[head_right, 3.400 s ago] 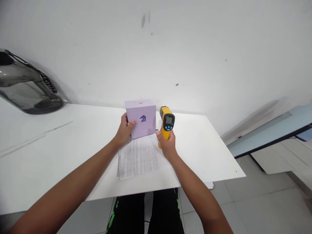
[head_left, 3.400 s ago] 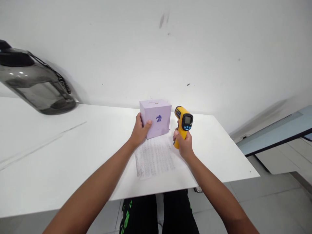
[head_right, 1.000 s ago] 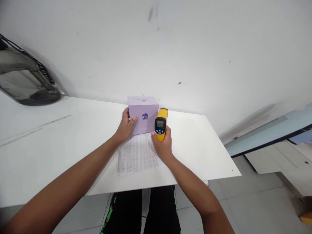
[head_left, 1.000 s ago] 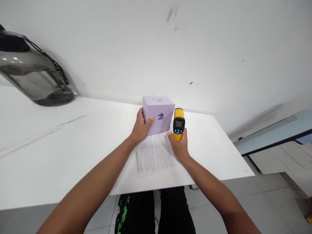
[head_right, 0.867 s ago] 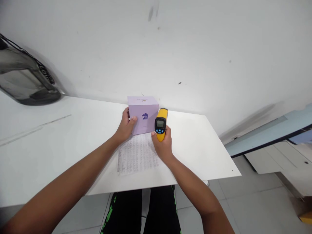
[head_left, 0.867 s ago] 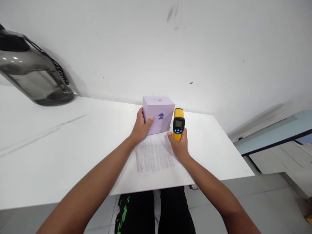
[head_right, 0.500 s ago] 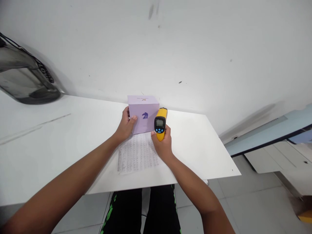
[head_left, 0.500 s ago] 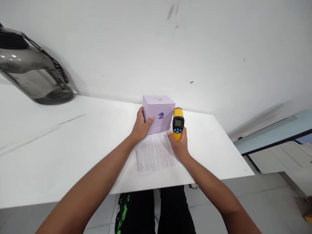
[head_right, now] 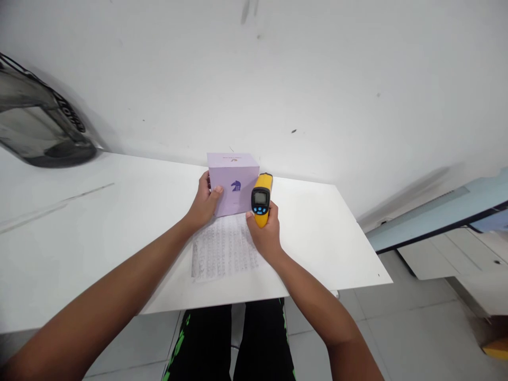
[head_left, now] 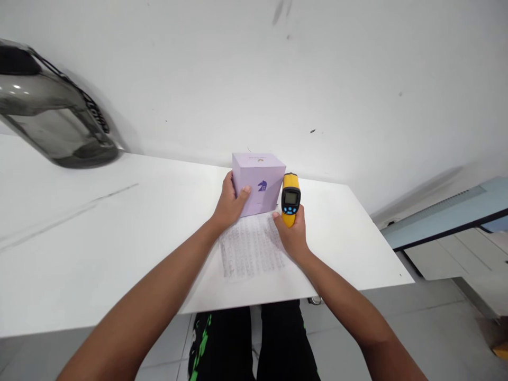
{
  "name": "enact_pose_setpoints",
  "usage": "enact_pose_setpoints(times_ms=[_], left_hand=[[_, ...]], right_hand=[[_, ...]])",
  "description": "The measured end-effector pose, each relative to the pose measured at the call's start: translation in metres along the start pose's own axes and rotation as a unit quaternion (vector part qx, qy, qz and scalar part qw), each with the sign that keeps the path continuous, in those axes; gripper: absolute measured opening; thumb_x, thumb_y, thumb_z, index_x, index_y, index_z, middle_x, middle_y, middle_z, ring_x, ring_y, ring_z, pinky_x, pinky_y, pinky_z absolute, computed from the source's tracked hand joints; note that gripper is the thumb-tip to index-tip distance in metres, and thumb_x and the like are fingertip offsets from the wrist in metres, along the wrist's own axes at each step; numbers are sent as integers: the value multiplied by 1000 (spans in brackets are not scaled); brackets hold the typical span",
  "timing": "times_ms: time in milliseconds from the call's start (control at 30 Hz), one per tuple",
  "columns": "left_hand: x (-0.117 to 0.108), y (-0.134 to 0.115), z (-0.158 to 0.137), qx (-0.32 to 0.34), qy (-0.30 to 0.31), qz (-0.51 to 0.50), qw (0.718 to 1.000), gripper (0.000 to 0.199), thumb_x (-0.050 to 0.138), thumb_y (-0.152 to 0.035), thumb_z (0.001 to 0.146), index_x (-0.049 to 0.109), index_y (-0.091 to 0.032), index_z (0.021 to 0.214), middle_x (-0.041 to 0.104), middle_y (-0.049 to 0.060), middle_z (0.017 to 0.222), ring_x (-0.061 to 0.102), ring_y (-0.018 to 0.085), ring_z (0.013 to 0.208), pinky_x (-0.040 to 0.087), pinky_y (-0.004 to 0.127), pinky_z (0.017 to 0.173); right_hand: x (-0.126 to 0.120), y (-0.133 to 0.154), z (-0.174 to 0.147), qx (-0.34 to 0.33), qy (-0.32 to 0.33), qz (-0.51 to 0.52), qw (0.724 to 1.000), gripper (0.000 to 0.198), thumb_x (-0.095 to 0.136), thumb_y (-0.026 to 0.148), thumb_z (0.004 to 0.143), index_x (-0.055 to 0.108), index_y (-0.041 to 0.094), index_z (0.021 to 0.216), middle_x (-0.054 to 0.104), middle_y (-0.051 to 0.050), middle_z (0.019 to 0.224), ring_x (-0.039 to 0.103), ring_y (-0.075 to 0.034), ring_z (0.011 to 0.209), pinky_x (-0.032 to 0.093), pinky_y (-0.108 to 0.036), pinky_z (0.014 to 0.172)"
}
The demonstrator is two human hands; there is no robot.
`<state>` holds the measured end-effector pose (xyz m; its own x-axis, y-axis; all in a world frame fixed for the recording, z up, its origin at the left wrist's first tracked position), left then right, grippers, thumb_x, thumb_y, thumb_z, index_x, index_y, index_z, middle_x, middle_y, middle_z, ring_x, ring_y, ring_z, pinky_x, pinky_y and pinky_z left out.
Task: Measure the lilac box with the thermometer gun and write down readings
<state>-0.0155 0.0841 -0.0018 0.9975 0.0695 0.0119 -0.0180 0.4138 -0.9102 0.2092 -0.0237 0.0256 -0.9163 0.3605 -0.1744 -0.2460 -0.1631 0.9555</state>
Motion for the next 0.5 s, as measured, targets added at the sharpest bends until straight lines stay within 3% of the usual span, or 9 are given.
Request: enact_pose_setpoints(times_ms=[367, 500], left_hand=[[1, -4, 0, 1, 6, 15, 1000, 98, 74, -87, 96, 45, -27, 167, 54, 23, 176, 54, 45, 165, 39, 71, 142], [1, -4, -1, -3, 3, 6, 1000, 95, 76, -86, 95, 47, -29, 165, 57, 22, 174, 55, 45, 164, 40, 71, 142]], right_hand=[[-2, 0, -1, -15, -7, -17, 1000, 49, 84, 57, 83, 56, 31, 114, 64, 3, 95, 59, -22, 86, 56, -40, 79], [-7, -3, 6, -25, -21, -7, 999, 64, 84, 71, 87, 62, 29, 130, 67, 0, 101, 64, -23, 88, 58, -41, 81]])
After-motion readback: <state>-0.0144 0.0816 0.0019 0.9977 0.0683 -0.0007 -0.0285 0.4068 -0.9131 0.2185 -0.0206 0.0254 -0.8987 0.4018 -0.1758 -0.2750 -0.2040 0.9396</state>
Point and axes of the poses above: each hand's wrist, its own z-axis towards the middle knuckle, its own x-axis out of the palm, y = z × x, the point moved 7 cm from there along z, towards the middle knuckle
